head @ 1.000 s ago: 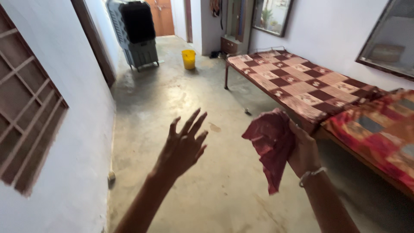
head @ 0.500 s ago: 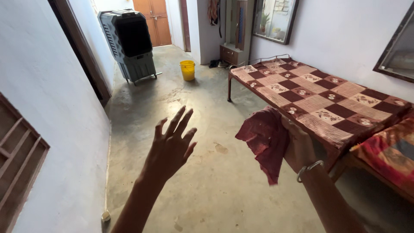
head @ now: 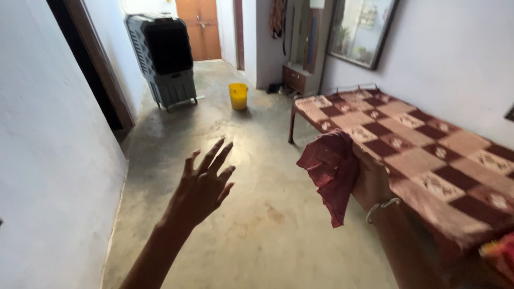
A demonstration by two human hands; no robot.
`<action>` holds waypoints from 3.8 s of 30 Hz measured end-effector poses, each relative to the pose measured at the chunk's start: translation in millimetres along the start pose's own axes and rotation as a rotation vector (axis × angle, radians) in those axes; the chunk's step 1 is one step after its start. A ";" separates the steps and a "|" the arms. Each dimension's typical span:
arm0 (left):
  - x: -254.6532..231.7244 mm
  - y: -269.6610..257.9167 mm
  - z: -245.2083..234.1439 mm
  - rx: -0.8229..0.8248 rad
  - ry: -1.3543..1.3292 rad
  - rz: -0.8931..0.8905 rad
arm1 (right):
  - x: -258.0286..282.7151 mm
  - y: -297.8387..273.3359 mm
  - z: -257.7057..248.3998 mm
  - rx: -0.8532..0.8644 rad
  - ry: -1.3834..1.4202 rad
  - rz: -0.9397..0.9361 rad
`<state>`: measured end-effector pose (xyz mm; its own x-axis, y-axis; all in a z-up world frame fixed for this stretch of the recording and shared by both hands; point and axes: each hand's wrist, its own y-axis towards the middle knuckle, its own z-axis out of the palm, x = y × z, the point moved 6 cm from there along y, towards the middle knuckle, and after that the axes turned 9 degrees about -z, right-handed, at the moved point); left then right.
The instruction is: The person wrings a pink cloth in a yellow bucket of water and wipes the concrete floor. They also pick up a small cup from the floor, walk to a corner, and place it down before returning to wring the cloth and wipe the floor again.
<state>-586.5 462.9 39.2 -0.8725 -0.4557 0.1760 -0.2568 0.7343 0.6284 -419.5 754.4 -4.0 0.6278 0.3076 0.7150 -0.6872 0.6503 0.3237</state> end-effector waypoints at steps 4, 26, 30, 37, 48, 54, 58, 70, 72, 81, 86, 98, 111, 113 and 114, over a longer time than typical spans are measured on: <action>17.3 74.6 37.1 -0.077 0.068 0.005 | -0.5 100.9 -12.0 0.007 -0.029 -0.054; 269.5 326.1 323.3 -0.087 0.092 -0.140 | -229.7 530.4 -6.5 0.110 0.002 0.104; 309.6 373.9 378.0 -0.045 0.091 -0.162 | -256.4 599.8 -20.6 0.088 -0.015 0.133; 344.1 461.4 483.9 -0.039 0.087 -0.162 | -301.1 736.9 -67.5 0.152 0.007 0.137; 387.0 642.4 649.6 -0.023 0.170 -0.239 | -336.7 988.0 -171.6 0.159 0.014 0.164; 410.2 710.9 730.6 -0.014 0.198 -0.258 | -360.9 1107.0 -211.3 0.208 0.002 0.173; 441.9 748.8 805.1 0.036 0.196 -0.286 | -396.0 1177.0 -228.9 0.221 0.008 0.229; 567.6 934.4 974.5 -0.018 0.214 -0.353 | -486.6 1434.5 -258.4 0.242 -0.103 0.262; 579.3 973.0 993.5 -0.012 0.219 -0.349 | -487.3 1472.7 -270.6 0.206 -0.074 0.253; 612.7 1100.8 1116.7 -0.032 0.253 -0.329 | -535.8 1649.7 -326.0 0.197 -0.080 0.234; 638.5 1166.9 1175.9 -0.034 0.294 -0.403 | -548.1 1752.7 -348.5 0.333 -0.053 0.234; 698.8 1306.0 1312.4 -0.064 0.155 -0.502 | -639.1 1951.2 -360.8 0.497 -0.018 0.338; 838.4 1455.8 1509.2 0.197 -0.803 -0.793 | -816.6 2130.7 -307.8 0.611 0.039 0.514; 855.8 1470.5 1533.0 0.171 -0.838 -0.751 | -826.3 2157.8 -308.6 0.622 0.063 0.528; 864.1 1477.0 1545.2 0.158 -0.852 -0.728 | -832.4 2170.2 -309.4 0.629 0.078 0.534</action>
<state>-2361.8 1931.1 -51.3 -0.4774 -0.3539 -0.8043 -0.8164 0.5172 0.2570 -2320.4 2124.7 -88.4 0.1670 0.5269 0.8334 -0.9617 -0.0993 0.2554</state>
